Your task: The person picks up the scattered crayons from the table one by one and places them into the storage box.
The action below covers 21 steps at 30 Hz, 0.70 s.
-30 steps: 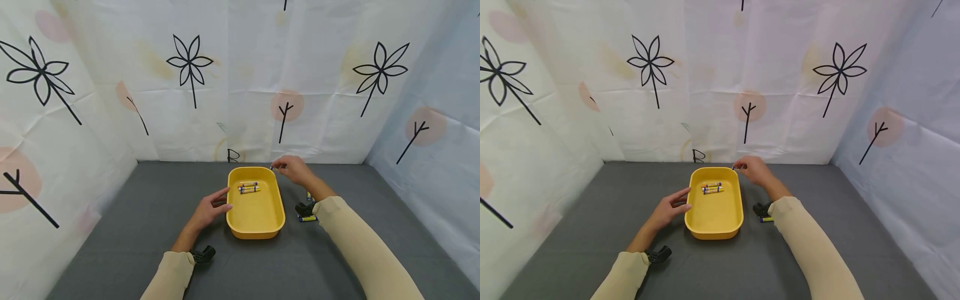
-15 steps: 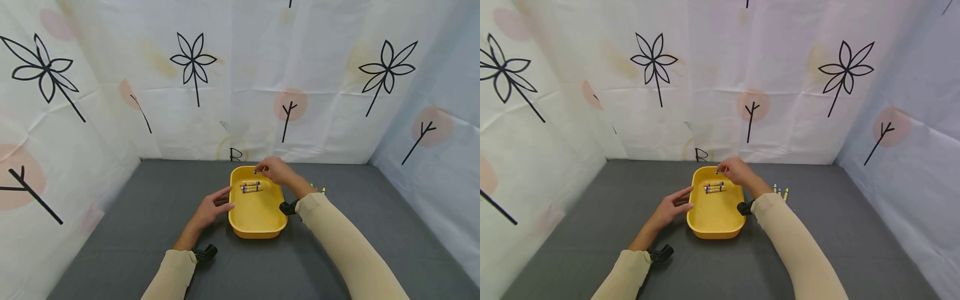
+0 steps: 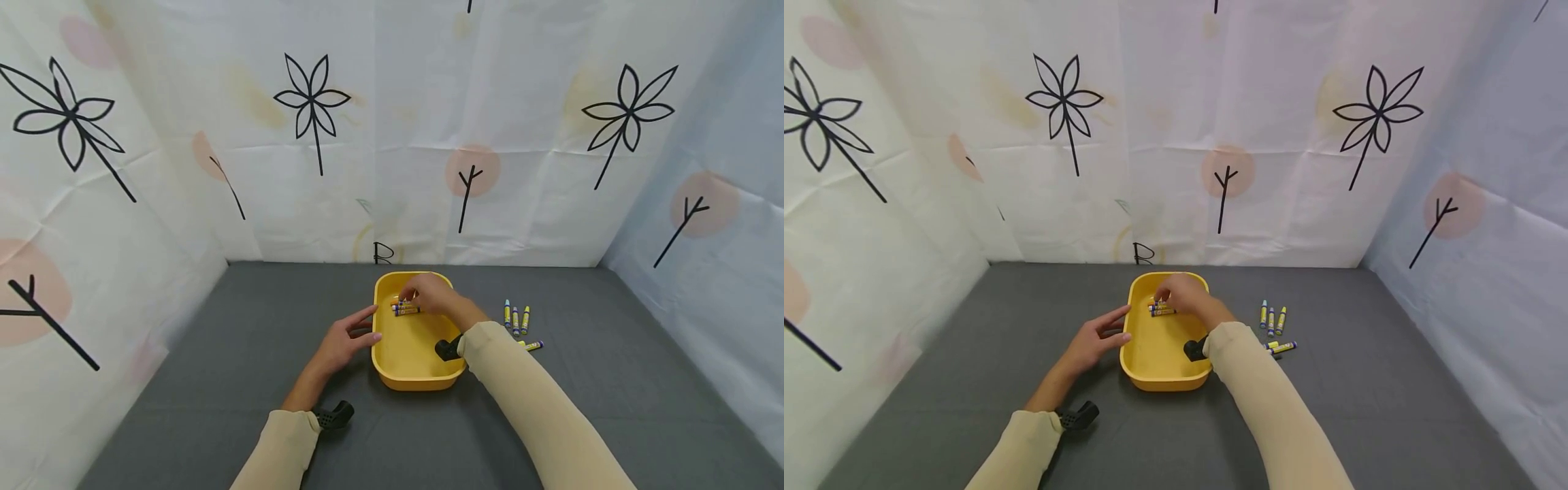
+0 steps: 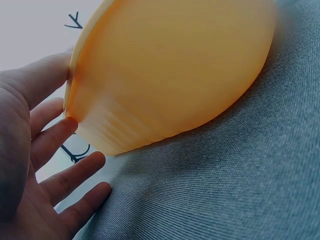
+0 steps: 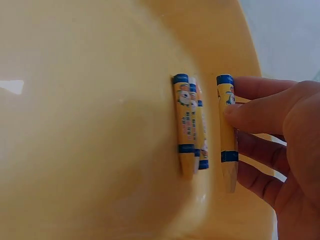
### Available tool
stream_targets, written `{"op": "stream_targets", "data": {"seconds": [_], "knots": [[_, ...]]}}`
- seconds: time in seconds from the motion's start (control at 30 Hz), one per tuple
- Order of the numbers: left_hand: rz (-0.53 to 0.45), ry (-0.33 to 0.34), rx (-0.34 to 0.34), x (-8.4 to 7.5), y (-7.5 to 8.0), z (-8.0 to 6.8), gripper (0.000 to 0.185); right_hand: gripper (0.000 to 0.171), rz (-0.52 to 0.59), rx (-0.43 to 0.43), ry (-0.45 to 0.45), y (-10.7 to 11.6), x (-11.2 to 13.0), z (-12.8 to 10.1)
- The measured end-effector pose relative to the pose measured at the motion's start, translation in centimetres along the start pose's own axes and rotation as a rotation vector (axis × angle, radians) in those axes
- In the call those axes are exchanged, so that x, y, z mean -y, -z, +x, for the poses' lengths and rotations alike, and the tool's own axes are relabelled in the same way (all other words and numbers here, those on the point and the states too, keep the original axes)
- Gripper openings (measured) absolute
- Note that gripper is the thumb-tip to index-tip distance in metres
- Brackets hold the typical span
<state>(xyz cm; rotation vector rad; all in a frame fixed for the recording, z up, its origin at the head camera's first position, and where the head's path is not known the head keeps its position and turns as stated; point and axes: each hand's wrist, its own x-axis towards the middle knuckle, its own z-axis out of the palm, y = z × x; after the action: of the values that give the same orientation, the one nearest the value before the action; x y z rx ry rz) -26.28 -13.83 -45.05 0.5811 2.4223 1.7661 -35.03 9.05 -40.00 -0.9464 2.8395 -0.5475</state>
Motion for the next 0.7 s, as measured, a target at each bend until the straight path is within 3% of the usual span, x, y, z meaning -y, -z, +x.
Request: {"op": "stream_targets", "data": {"seconds": [0.2, 0.7], "knots": [[0.010, -0.015, -0.019, 1.9, 0.0, 0.6, 0.063, 0.024, -0.003, 0.024, 0.023, -0.8, 0.0, 0.5], [0.023, 0.023, -0.029, 1.8, 0.0, 0.4, 0.062, 0.019, -0.012, 0.050, -0.026, -2.3, 0.1, 0.7]]}}
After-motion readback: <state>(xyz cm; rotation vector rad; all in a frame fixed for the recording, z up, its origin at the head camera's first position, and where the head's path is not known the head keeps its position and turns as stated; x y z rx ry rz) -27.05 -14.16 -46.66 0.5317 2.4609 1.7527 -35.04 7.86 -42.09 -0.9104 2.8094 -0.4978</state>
